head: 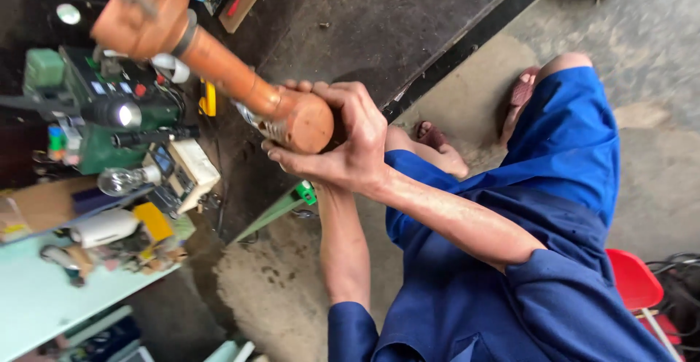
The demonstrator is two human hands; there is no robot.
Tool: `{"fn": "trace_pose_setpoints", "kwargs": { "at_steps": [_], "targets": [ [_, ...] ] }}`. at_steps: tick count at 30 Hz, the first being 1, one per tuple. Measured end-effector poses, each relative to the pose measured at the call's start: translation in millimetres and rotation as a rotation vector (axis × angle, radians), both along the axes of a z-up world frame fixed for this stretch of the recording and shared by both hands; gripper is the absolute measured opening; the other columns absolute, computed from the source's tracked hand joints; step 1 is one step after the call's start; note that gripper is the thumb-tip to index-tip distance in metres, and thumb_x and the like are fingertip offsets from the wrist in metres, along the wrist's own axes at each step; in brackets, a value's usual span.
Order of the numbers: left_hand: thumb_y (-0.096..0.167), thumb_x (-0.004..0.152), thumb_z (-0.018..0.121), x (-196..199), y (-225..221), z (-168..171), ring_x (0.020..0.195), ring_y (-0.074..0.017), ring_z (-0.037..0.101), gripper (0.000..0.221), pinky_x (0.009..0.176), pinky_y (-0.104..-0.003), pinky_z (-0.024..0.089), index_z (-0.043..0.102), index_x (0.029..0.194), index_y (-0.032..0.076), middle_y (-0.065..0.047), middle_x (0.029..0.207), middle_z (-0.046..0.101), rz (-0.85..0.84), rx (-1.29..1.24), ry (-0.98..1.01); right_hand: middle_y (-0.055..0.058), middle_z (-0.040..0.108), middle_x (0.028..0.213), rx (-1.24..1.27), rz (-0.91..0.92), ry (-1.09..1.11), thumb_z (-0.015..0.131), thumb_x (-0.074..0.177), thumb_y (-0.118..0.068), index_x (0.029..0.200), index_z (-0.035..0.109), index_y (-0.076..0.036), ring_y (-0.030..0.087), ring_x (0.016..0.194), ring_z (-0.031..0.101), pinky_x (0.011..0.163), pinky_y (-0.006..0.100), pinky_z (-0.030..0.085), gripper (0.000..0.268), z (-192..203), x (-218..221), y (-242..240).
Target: Disassembling a power drill to inspect and install carbon brushes, then reassembling the housing.
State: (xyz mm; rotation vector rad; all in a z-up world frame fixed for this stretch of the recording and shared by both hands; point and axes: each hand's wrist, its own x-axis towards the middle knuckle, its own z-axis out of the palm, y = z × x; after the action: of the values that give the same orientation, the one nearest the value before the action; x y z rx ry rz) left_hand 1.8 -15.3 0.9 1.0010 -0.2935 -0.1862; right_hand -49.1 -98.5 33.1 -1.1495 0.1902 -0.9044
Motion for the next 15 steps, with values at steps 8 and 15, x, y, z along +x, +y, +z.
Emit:
{"fn": "trace_pose_setpoints", "kwargs": {
  "at_steps": [8, 15],
  "targets": [
    [0.008, 0.095, 0.059, 6, 3, -2, 0.107, -0.0173, 0.054, 0.035, 0.088, -0.039, 0.041, 0.058, 0.130, 0.003, -0.012, 0.122, 0.061, 0.044, 0.178, -0.072, 0.017, 0.067, 0.095, -0.102, -0.128, -0.120, 0.104, 0.063, -0.031, 0.107, 0.067, 0.005, 0.031, 0.086, 0.070, 0.087, 0.039, 0.060, 0.068, -9, 5, -6],
    [0.003, 0.086, 0.063, 12, 5, 1, 0.090, -0.0170, 0.055, 0.036, 0.069, -0.038, 0.045, 0.059, 0.121, -0.001, -0.013, 0.109, 0.063, 0.108, 0.280, -0.143, 0.017, 0.068, 0.096, -0.069, -0.058, -0.154, 0.100, 0.066, -0.034, 0.105, 0.065, 0.004, 0.031, 0.081, 0.069, 0.078, 0.038, 0.061, 0.065, -14, 10, -18]
  ]
}}
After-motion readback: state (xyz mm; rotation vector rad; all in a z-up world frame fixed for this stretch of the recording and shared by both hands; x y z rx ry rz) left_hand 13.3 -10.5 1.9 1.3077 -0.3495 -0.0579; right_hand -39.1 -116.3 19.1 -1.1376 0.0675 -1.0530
